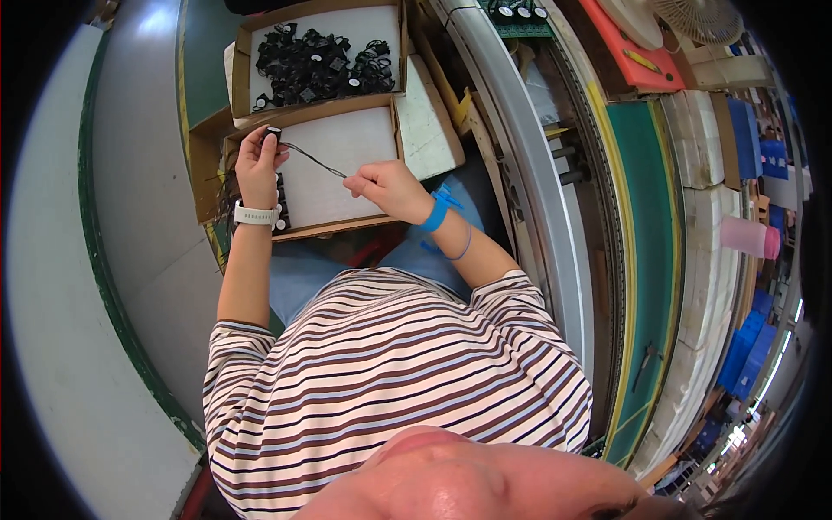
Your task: The person assembles small electronic components by hand, then places the assembled parts into a component tray.
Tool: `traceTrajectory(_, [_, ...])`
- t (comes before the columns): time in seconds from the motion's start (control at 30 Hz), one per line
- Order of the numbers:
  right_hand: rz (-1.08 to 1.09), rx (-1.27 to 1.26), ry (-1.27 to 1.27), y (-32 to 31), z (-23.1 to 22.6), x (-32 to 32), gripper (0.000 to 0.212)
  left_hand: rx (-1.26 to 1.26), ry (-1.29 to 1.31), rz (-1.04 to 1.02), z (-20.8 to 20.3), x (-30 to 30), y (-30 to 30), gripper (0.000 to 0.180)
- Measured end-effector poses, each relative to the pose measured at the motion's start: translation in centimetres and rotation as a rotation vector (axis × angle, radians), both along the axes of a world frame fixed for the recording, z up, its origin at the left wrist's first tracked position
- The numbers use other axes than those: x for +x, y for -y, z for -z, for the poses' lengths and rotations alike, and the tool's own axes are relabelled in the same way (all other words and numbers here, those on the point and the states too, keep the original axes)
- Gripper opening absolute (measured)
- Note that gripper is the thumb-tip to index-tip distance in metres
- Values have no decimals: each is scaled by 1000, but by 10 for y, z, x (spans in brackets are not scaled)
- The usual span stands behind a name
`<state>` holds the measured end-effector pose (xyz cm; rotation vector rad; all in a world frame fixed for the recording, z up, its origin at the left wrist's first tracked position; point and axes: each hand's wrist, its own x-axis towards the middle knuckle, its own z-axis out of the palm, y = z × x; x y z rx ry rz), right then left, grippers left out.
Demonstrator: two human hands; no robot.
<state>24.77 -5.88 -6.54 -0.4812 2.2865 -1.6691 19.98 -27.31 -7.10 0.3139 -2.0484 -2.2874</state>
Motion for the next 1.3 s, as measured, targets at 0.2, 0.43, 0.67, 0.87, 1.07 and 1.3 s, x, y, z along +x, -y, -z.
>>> traceTrajectory(0.2, [36,-882,579,-13,-3,-14,23,-121,145,190,15,26,-22,22])
traceTrajectory(0.43, [416,-693,219,-8,27,-38,20,125,333,372,-6,61,-51,23])
traceTrajectory(0.67, [-53,220,-499,-1,35,-16,22,458,322,224,-21,30,-18,13])
traceTrajectory(0.87, [-279,-628,535,6,-5,-14,19,424,383,303,4,38,-34,13])
traceTrajectory(1.07, [248,38,-448,9,16,-27,11,501,474,316,-5,45,-46,13])
traceTrajectory(1.3, [85,347,-844,10,16,-29,14,570,490,263,2,37,-38,12])
